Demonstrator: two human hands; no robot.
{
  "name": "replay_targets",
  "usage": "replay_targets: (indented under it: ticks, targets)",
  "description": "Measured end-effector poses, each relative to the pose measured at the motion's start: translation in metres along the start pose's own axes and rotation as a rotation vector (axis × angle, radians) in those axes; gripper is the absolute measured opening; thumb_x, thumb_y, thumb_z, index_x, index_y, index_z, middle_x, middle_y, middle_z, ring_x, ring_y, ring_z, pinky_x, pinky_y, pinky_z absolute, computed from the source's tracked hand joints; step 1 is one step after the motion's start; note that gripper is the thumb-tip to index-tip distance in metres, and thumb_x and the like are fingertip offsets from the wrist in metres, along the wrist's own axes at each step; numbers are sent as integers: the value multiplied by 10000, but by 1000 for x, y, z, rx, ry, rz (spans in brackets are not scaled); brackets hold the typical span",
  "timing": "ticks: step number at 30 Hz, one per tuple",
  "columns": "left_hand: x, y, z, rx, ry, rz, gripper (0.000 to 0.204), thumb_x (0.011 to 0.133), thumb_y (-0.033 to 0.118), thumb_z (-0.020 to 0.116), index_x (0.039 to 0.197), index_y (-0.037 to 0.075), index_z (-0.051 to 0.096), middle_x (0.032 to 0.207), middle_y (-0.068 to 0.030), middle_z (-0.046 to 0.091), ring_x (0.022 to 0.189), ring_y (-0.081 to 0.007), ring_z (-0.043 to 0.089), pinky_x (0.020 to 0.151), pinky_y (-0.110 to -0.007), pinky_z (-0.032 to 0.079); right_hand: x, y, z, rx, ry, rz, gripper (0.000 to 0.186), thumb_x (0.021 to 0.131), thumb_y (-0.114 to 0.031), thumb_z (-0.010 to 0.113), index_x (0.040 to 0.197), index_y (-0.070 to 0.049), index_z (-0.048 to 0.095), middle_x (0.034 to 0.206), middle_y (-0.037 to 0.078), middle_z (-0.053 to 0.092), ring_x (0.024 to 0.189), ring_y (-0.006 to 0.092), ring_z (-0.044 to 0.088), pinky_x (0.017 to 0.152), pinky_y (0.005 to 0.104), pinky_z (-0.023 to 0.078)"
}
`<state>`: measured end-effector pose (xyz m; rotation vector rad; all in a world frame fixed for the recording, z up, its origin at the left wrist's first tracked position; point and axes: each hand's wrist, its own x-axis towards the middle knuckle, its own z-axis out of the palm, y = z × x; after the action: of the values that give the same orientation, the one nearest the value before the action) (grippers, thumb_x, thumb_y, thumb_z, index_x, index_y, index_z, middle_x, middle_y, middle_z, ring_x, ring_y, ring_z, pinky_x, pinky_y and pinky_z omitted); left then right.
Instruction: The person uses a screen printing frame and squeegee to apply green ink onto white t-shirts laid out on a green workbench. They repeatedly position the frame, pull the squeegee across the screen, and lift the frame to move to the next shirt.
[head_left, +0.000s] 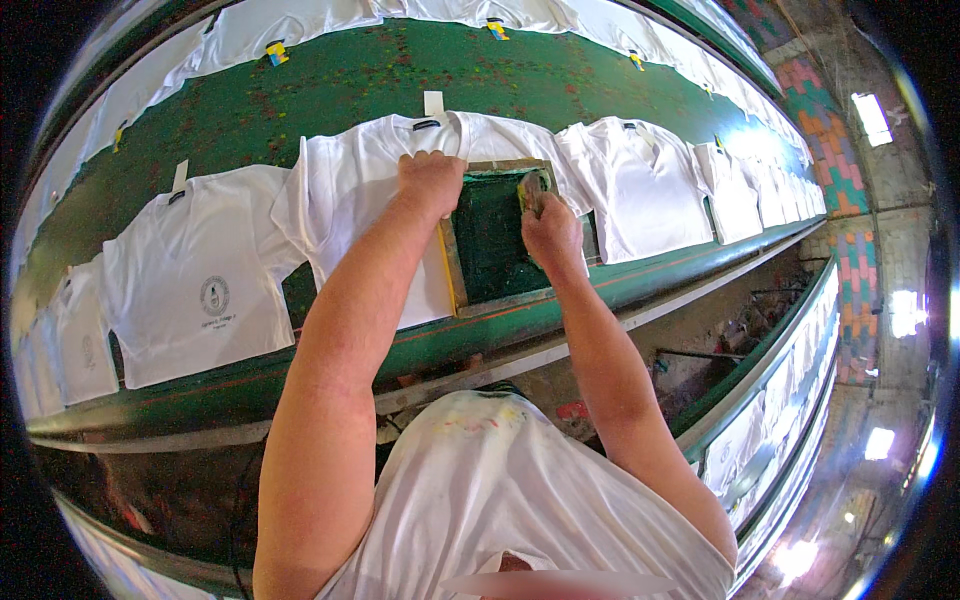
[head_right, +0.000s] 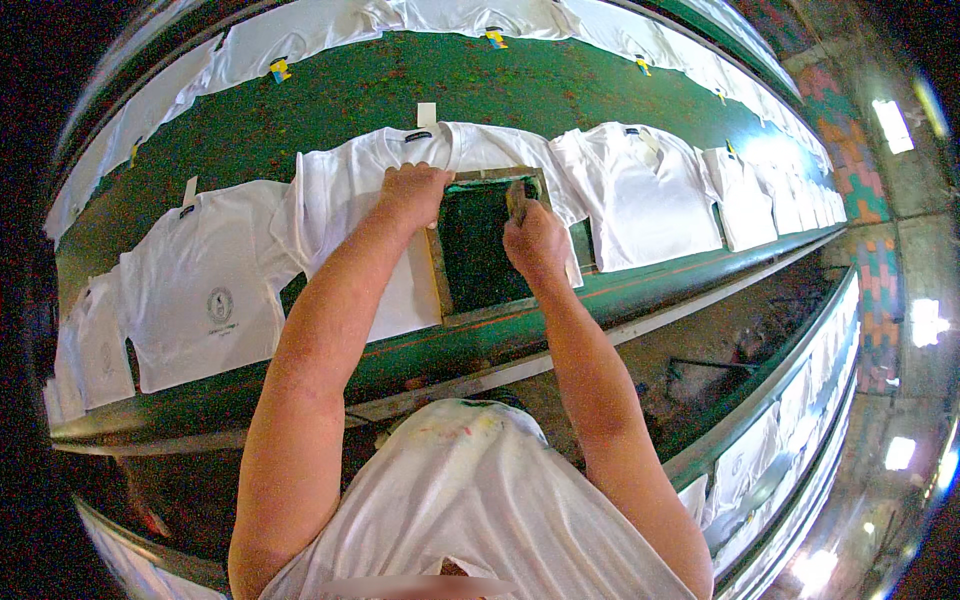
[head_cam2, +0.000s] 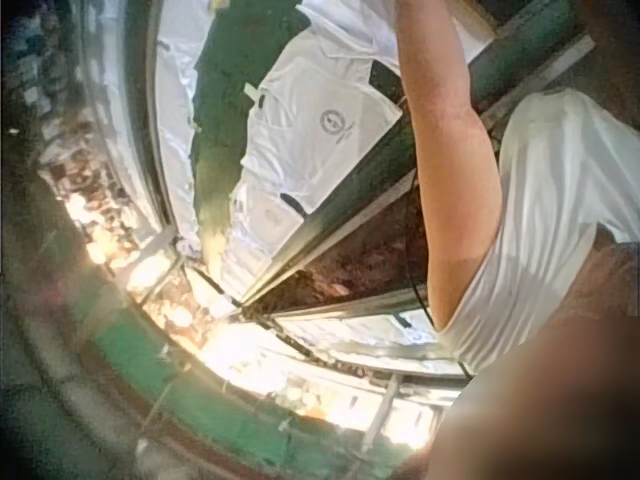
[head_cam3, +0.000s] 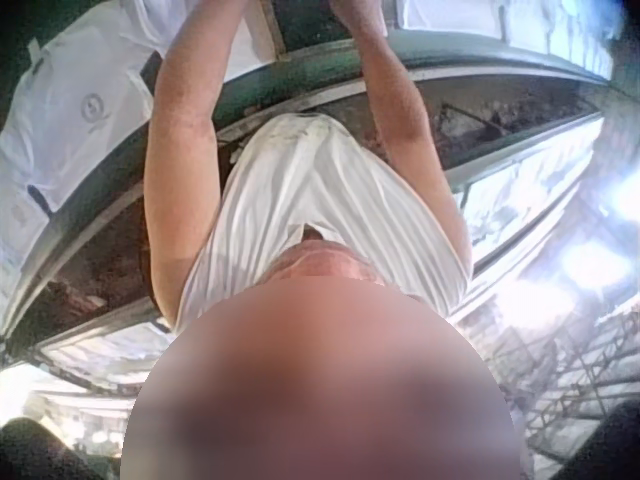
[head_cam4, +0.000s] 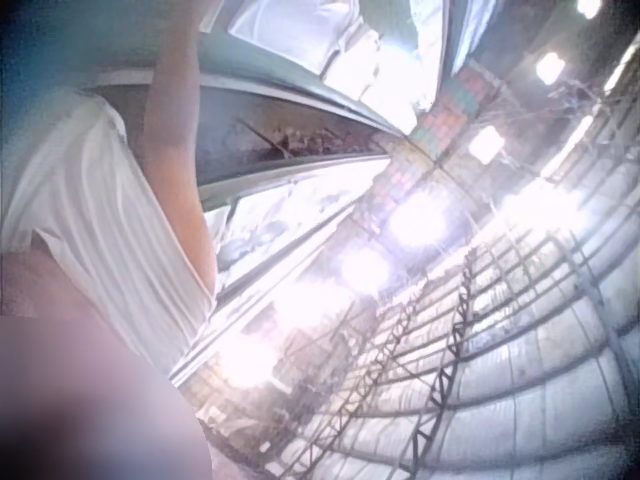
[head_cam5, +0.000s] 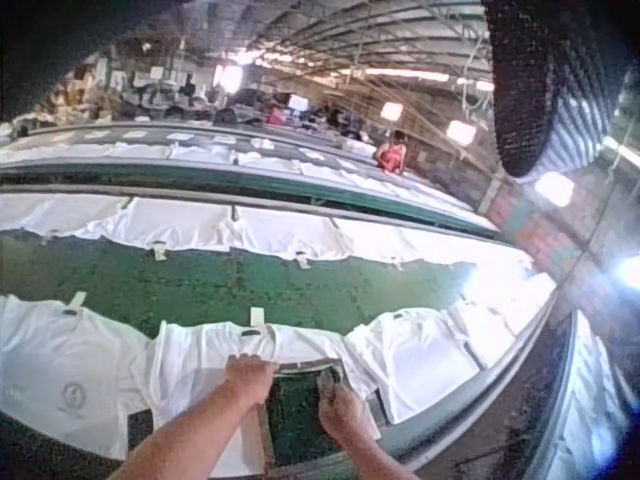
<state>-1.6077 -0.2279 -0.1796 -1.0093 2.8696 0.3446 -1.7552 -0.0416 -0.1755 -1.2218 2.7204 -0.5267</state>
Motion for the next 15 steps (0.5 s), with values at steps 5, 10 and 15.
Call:
replay_targets:
  ticks: [5,10,15]
  targets:
    - [1,5,-5,38,-44,-43,682,842,189,897,1483,326,711,1331,-104,767,1297,-356,698,1080,-591,528,14,-5,1,69,-71,-391,356,964,-170,650,1293,-79,748,1218,207,748,1100,453,718,969,565,569]
    - [-3,10,-3,46,-28,-87,769,800,178,938,1510,358,704,1350,-128,755,1309,-354,690,1103,-588,508,40,16,-1,0,-152,-876,436,919,-37,626,1331,-107,747,1252,140,736,1151,392,687,1034,508,550]
    - [-8,8,-4,-11,-38,-99,865,747,155,971,1537,352,681,1362,-162,737,1303,-384,685,1114,-598,491,16,61,-7,-85,-170,-1071,523,868,-87,684,1389,-122,706,1273,100,731,1163,341,682,1037,489,536]
